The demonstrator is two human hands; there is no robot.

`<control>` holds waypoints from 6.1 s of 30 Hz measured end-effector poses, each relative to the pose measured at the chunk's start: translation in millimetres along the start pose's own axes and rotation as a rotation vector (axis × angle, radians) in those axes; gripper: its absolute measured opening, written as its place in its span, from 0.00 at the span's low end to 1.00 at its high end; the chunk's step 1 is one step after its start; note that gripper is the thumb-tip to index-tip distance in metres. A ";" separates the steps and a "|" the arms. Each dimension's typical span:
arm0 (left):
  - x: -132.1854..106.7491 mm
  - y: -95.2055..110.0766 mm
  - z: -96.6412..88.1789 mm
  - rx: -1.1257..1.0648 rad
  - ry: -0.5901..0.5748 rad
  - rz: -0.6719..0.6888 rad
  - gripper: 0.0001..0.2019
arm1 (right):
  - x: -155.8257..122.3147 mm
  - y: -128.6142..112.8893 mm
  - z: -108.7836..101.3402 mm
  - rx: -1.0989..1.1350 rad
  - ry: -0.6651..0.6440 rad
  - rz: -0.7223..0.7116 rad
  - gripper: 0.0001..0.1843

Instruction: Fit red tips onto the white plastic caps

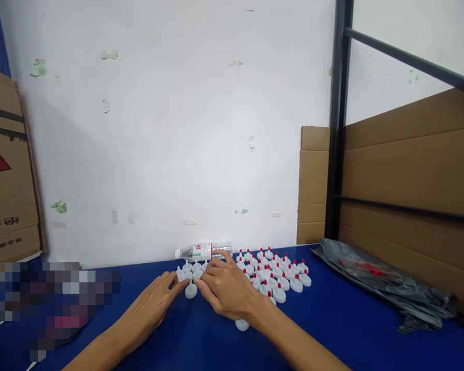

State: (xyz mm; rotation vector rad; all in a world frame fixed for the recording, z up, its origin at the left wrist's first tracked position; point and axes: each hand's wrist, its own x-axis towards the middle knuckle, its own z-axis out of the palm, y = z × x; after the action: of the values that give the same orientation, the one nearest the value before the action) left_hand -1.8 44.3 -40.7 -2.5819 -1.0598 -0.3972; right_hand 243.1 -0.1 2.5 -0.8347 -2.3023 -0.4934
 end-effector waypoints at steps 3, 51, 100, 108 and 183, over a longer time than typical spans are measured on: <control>1.5 6.2 -18.3 -0.080 0.024 0.024 0.19 | 0.8 -2.2 -1.6 -0.011 0.001 -0.003 0.19; -7.3 27.5 -33.8 -0.250 0.593 0.191 0.23 | 0.0 -34.3 -8.6 0.308 -0.252 0.286 0.34; -17.5 -15.6 -9.8 -0.371 0.045 -0.159 0.24 | 0.7 -32.6 3.4 0.049 -0.401 0.157 0.14; -13.9 -10.3 -18.3 -0.435 0.166 -0.272 0.23 | -1.7 -25.9 6.7 0.140 -0.362 0.154 0.18; -30.3 -41.7 -50.1 -0.597 -0.224 -0.315 0.04 | -10.6 -35.7 26.9 0.200 -0.137 0.195 0.24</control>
State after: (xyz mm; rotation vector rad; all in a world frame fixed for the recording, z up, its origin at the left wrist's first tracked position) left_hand -59.1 33.7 1.4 -3.0261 -1.6484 -0.5837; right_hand 213.8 -16.5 -28.7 -1.0062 -2.3154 -0.1208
